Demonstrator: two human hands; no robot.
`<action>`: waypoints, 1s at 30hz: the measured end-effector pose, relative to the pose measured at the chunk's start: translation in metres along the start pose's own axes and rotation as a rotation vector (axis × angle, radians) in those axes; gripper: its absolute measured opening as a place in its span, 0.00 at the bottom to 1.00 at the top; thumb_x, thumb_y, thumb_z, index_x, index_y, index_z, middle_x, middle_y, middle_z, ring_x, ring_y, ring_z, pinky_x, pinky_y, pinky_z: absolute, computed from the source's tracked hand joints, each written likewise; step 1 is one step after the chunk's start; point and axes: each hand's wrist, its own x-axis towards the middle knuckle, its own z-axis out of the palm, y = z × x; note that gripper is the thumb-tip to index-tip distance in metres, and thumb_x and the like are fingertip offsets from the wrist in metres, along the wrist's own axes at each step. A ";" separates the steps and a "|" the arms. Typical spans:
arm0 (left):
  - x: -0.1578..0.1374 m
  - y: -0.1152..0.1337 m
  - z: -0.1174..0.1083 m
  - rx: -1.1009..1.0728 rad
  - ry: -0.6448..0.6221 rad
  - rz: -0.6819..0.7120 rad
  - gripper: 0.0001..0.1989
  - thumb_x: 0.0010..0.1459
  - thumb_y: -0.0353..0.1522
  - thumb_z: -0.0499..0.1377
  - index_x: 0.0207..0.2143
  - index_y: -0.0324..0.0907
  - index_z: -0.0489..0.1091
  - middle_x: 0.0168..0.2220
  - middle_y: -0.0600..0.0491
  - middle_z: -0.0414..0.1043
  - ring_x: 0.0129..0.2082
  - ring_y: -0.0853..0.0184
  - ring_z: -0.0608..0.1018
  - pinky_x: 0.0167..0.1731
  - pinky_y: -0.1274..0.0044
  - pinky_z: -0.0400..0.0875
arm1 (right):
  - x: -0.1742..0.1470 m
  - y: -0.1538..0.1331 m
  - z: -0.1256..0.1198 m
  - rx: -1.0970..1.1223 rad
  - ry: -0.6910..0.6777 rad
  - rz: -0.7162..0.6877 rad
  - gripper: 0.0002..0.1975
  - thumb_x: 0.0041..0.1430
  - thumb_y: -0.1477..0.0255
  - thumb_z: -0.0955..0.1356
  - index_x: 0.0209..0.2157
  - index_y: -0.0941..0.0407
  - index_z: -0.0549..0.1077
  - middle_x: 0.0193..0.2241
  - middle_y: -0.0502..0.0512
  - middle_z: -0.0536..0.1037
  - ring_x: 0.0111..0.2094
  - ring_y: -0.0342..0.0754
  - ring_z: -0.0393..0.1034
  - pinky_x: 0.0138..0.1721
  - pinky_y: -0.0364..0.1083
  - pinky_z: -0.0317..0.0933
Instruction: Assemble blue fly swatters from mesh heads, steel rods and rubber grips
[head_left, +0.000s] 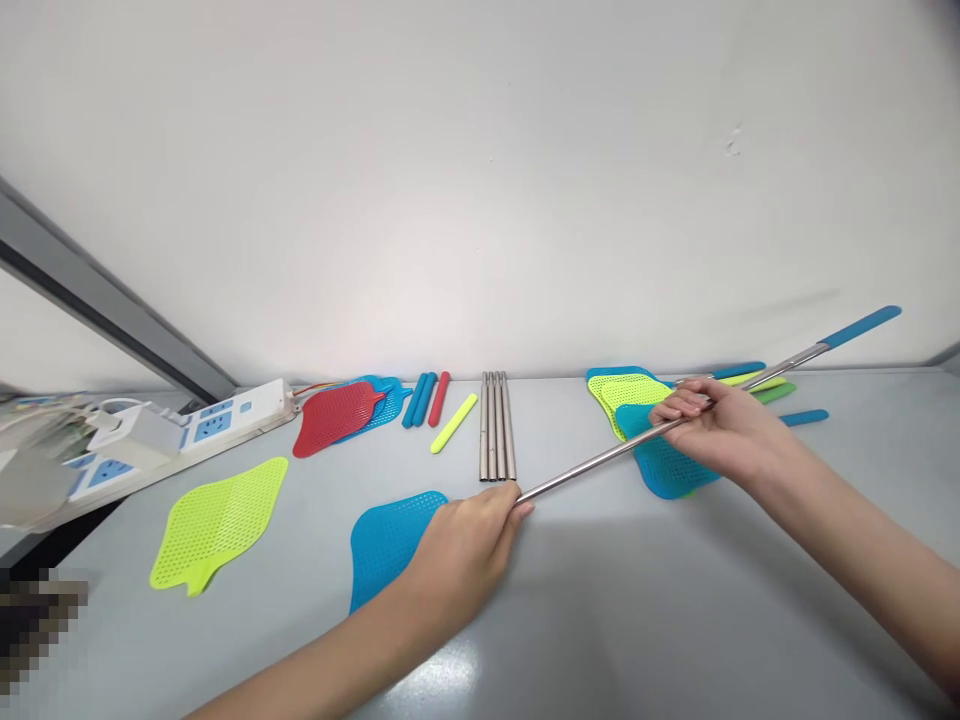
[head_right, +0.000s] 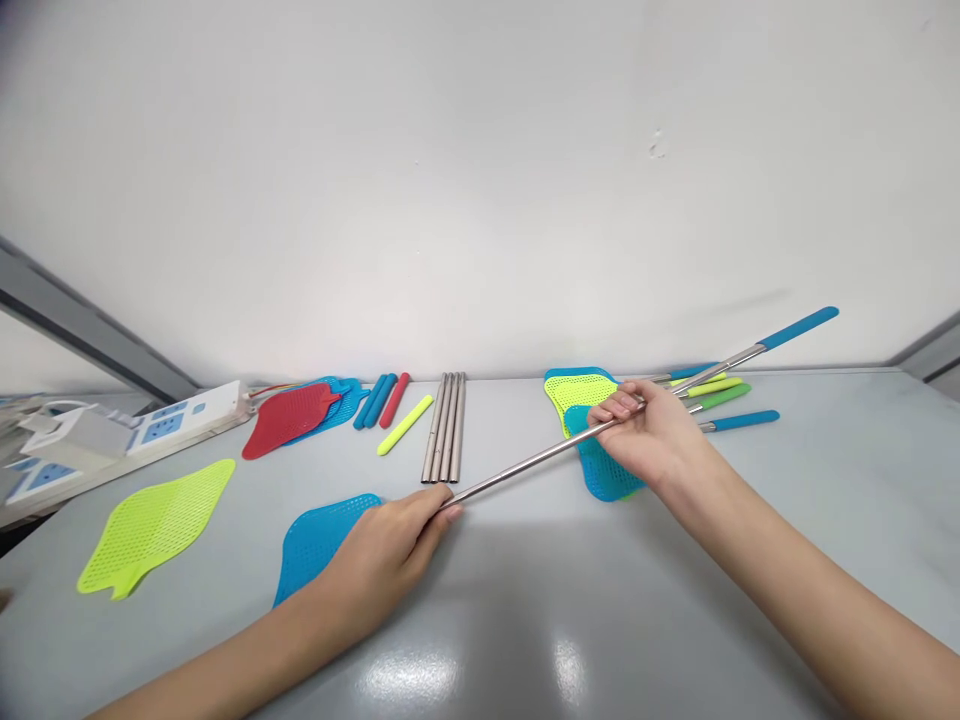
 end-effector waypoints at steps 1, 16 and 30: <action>0.000 0.000 0.000 0.007 -0.019 -0.006 0.15 0.61 0.38 0.36 0.27 0.43 0.55 0.26 0.55 0.68 0.25 0.67 0.70 0.23 0.78 0.54 | 0.000 0.003 0.000 0.002 -0.007 0.013 0.12 0.49 0.85 0.55 0.19 0.56 0.48 0.13 0.42 0.47 0.11 0.36 0.43 0.13 0.37 0.45; -0.009 0.013 -0.007 -0.084 -0.109 -0.034 0.18 0.61 0.39 0.35 0.21 0.42 0.49 0.19 0.57 0.56 0.19 0.71 0.60 0.22 0.78 0.49 | -0.036 0.040 -0.003 0.094 -0.102 -0.122 0.13 0.55 0.78 0.58 0.19 0.56 0.50 0.15 0.41 0.39 0.12 0.37 0.35 0.10 0.38 0.39; -0.011 0.020 -0.013 -0.216 -0.234 -0.127 0.21 0.59 0.43 0.35 0.20 0.41 0.50 0.21 0.57 0.57 0.24 0.70 0.62 0.24 0.77 0.52 | -0.042 0.066 -0.013 0.114 -0.127 -0.095 0.15 0.57 0.75 0.59 0.17 0.56 0.51 0.16 0.41 0.37 0.14 0.38 0.31 0.11 0.38 0.38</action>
